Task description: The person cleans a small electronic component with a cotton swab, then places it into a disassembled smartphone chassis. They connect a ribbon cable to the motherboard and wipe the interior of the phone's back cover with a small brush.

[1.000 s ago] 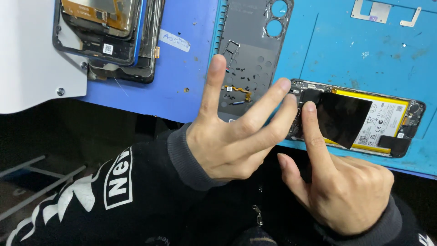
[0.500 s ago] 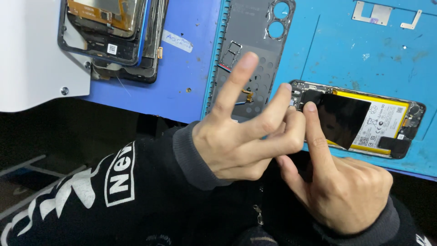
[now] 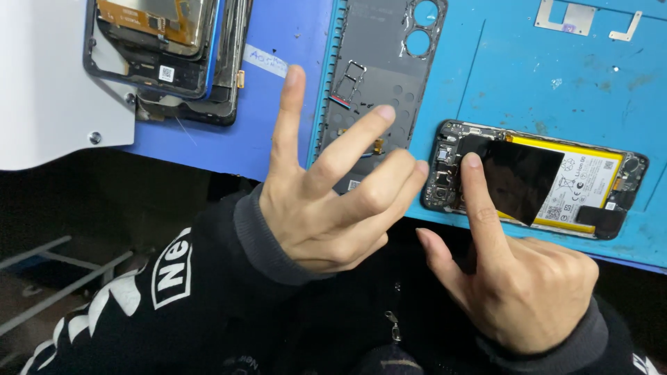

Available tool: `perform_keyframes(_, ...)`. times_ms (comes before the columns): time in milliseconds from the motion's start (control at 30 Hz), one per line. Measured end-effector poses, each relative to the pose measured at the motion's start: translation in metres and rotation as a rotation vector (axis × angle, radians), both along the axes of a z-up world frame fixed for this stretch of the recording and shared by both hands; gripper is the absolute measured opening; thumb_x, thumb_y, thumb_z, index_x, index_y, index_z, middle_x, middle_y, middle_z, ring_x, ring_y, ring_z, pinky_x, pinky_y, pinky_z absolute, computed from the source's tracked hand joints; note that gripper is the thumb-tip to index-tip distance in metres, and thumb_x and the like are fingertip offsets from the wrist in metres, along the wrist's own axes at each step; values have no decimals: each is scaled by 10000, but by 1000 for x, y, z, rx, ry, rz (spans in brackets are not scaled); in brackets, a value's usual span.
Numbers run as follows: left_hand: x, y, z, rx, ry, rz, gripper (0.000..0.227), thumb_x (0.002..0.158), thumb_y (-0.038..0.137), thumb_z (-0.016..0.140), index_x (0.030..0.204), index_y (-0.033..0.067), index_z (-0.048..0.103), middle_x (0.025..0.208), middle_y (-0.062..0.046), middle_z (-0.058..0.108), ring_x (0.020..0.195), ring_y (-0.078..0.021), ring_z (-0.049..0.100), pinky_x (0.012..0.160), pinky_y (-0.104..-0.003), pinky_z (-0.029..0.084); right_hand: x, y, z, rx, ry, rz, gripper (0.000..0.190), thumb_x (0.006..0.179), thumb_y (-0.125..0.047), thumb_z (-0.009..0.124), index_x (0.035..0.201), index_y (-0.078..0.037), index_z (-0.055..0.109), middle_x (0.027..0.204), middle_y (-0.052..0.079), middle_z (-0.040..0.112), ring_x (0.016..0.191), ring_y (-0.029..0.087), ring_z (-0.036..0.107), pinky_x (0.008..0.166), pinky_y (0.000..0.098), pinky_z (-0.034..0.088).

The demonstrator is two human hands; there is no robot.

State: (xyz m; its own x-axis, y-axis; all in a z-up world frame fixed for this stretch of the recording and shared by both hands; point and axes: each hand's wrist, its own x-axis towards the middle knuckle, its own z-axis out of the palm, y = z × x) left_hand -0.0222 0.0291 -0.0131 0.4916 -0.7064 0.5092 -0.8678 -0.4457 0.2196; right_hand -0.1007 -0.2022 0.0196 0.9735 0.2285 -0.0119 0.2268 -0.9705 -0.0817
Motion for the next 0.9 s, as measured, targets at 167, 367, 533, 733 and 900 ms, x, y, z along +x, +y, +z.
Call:
perform_keyframes(167, 3, -4, -5, -14, 3, -16, 313, 988, 133, 624, 1263, 31, 736, 1366, -29, 513, 1475, -285, 420, 1179, -867, 213, 0, -1, -1, 5, 9, -2, 810, 852, -447, 809, 1496, -3, 599, 396, -14, 440, 311, 168, 412, 395, 361, 353)
perform_keyframes(367, 6, -3, -8, 58, -104, -66, 349, 986, 158, 618, 1270, -4, 742, 1496, -52, 482, 1485, -299, 384, 1224, -834, 203, 0, -1, -1, 33, -9, -2, 799, 839, -440, 814, 1481, -14, 604, 397, -3, 448, 311, 177, 417, 395, 365, 356)
perform_keyframes(533, 14, -4, -4, 75, 12, -53, 262, 892, 169, 633, 1066, 33, 773, 1562, -34, 465, 1482, -270, 392, 1211, -855, 170, 0, -1, -1, 11, -6, -5, 825, 804, -450, 788, 1480, -11, 613, 393, -8, 441, 308, 171, 412, 397, 358, 356)
perform_keyframes(733, 8, -3, -8, 71, -21, -42, 306, 939, 120, 613, 1162, -3, 782, 1595, -51, 457, 1516, -280, 352, 1189, -854, 129, 1, 0, -1, -3, -30, 3, 794, 829, -445, 836, 1463, -15, 628, 383, -14, 433, 300, 166, 405, 391, 358, 349)
perform_keyframes(900, 8, -6, -4, 77, 33, -61, 341, 940, 151, 623, 1211, 10, 775, 1615, -46, 454, 1532, -274, 342, 1193, -865, 101, 0, 0, -1, 20, -32, 1, 792, 816, -439, 814, 1459, -16, 627, 398, -8, 446, 310, 172, 413, 398, 357, 356)
